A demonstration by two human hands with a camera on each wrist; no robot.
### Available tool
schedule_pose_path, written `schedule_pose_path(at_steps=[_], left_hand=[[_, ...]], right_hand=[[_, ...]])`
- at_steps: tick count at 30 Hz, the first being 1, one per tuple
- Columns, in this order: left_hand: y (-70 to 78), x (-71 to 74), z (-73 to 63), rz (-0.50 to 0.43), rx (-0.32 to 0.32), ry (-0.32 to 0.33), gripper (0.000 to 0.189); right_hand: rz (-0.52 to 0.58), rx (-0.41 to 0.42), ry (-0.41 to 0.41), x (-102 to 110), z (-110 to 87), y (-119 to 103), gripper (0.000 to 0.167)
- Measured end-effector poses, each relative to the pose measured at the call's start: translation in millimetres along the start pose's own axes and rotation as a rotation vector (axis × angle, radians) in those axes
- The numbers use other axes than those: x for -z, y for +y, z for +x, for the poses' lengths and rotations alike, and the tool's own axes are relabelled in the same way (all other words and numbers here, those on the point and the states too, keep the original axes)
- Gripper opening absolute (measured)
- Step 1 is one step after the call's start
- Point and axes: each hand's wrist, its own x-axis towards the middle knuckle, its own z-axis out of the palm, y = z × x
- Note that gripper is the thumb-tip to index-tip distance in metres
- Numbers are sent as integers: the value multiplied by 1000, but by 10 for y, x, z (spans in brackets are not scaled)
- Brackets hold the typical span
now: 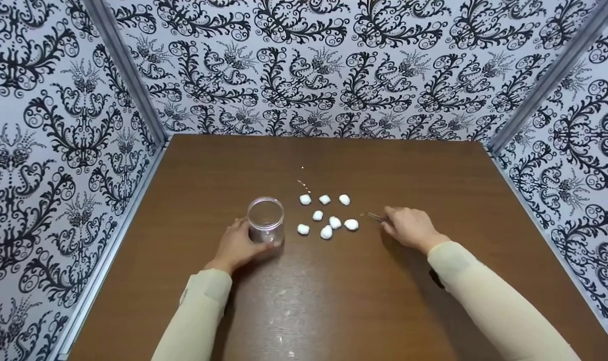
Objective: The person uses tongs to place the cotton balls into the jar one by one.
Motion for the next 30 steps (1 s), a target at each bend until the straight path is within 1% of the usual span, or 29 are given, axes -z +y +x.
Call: schedule_pose_path(at_steps=[5, 9, 12, 17, 20, 23, 26, 28, 30], left_hand=[[8, 24, 11, 19, -6, -1, 98], [17, 48, 24, 25, -24, 8, 96], [17, 46, 18, 26, -34, 1, 96], [-2, 7, 0, 40, -17, -3, 96], [-11, -5, -5, 39, -20, 5, 95], [0, -3, -2, 37, -15, 1, 94], [21, 13, 11, 38, -7, -18, 95], [23, 29, 12, 34, -15, -24, 95], [17, 41, 10, 31, -17, -24, 95]], right_hand=[[78, 82, 1, 117, 9, -7, 10], [84, 160, 37, 172, 27, -36, 8], [72, 194, 54, 176, 21, -62, 7], [23, 227, 70, 146, 8, -96, 10], [-12, 242, 89, 120, 16, -106, 14], [-38, 248, 95, 104, 23, -111, 16], [-48, 255, 81, 111, 35, -111, 17], [-44, 265, 78, 125, 50, -116, 16], [-32, 273, 90, 146, 59, -123, 16]])
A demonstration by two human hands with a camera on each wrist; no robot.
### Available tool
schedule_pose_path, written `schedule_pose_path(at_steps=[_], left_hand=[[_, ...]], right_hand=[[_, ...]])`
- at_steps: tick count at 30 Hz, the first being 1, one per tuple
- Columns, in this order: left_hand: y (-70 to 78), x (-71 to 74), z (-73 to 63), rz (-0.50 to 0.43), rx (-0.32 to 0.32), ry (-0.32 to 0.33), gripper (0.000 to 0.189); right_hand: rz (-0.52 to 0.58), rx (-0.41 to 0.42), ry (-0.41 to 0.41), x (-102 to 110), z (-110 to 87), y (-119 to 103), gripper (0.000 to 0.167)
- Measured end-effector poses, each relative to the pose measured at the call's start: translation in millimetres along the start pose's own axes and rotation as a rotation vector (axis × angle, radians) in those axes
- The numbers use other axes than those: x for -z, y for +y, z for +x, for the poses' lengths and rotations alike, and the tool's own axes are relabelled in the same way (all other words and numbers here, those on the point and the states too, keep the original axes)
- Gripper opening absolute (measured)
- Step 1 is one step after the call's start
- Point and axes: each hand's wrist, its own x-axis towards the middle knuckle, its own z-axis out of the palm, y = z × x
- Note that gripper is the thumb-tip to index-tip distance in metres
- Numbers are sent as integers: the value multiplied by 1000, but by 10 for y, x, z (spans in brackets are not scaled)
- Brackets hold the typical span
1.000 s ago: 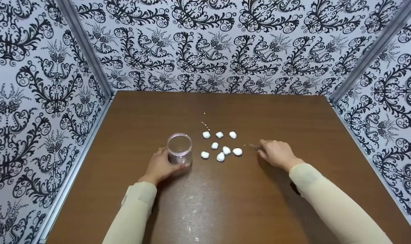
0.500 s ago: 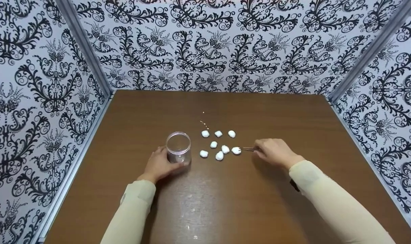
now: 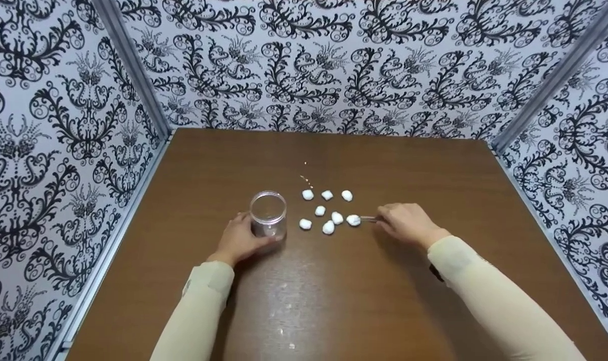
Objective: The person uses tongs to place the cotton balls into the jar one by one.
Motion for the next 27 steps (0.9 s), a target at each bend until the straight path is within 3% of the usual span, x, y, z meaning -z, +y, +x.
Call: schedule_pose_path(at_steps=[5, 13, 27], left_hand=[[19, 48, 44, 3, 11, 7, 96], [1, -12, -9, 15, -16, 7, 96], [18, -26, -9, 4, -28, 28, 92]], right_hand=[[-9, 6, 50, 90, 52, 44, 17], [-38, 30, -56, 1, 50, 22, 14], [5, 30, -88, -38, 82, -18, 10]])
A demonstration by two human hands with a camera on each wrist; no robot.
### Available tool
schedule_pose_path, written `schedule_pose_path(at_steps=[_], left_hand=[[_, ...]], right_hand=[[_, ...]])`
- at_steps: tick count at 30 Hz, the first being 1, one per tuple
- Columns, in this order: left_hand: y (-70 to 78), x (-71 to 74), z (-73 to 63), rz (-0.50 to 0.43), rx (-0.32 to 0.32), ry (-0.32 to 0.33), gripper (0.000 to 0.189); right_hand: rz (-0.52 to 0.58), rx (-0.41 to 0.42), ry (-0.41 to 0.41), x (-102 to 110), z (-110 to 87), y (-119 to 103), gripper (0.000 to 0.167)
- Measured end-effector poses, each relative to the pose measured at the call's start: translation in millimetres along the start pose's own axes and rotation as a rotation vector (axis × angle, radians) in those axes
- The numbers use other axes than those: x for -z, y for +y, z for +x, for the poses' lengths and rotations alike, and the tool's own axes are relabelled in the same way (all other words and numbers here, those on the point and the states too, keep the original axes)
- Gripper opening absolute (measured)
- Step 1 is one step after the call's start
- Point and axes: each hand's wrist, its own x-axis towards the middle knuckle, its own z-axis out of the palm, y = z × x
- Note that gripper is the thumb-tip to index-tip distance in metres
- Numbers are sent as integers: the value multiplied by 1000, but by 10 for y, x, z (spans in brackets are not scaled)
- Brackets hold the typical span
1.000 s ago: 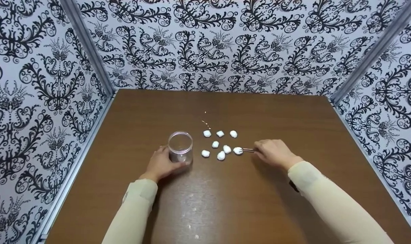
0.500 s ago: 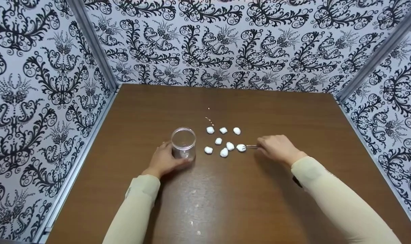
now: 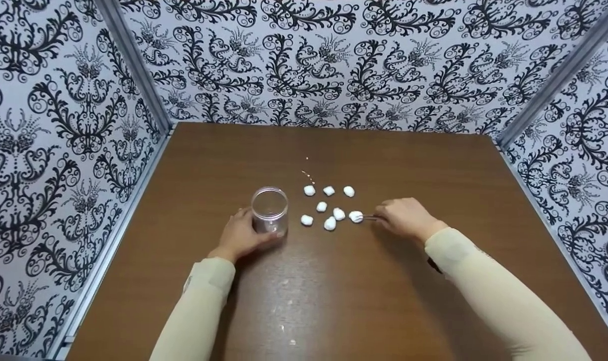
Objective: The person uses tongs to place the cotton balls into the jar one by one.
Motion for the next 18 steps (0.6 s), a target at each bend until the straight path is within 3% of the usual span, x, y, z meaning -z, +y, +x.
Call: schedule_pose_path(at_steps=[7, 18], left_hand=[[-2, -8, -16, -6, 2, -2, 94], [-36, 4, -11, 3, 13, -28, 97]], right_hand=[[-5, 11, 17, -41, 12, -15, 8], [-50, 111, 114, -89, 37, -4, 12]])
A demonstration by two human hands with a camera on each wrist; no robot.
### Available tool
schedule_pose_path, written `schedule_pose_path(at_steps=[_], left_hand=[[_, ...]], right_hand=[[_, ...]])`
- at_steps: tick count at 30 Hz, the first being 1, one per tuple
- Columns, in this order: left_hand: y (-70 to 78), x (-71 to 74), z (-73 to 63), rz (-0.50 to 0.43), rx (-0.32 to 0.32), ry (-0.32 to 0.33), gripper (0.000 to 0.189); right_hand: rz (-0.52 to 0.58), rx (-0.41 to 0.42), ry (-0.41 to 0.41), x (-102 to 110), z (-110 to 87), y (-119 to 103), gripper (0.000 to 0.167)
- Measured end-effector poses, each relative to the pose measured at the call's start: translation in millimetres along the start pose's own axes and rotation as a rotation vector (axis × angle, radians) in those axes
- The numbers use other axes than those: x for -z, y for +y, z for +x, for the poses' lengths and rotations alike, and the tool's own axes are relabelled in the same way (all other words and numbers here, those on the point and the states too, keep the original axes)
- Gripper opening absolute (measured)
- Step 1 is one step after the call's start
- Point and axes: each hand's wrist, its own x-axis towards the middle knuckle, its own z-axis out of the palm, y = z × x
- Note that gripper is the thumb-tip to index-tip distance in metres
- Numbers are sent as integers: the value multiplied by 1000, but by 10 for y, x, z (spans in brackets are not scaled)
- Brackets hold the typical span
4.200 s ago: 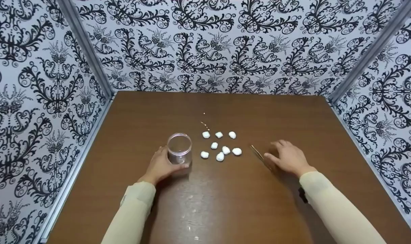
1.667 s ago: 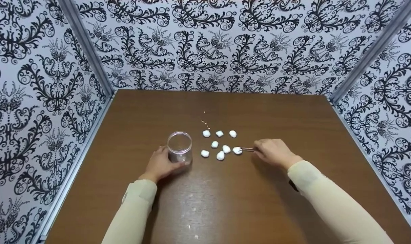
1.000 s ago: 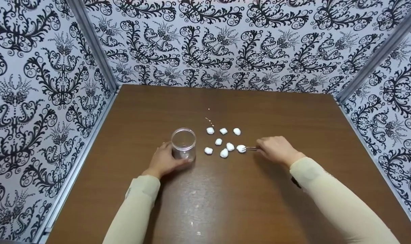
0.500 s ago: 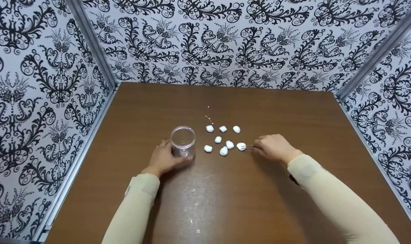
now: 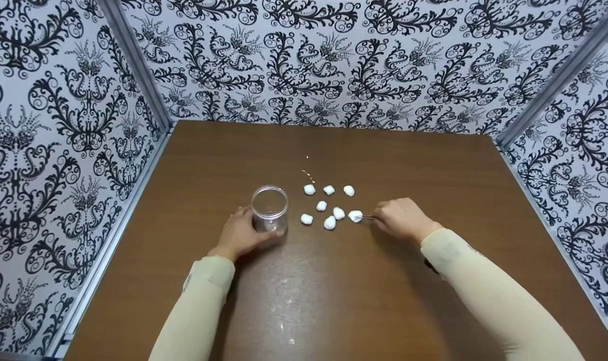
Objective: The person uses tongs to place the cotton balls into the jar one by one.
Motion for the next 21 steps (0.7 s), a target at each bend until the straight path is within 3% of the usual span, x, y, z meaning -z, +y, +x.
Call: schedule_pose_path(at_steps=[13, 21], left_hand=[[8, 42, -12, 2, 3, 12, 99], [15, 0, -5, 14, 4, 21, 97]], right_hand=[[5, -14, -40, -11, 14, 30, 11], [-22, 23, 49, -78, -22, 52, 13]])
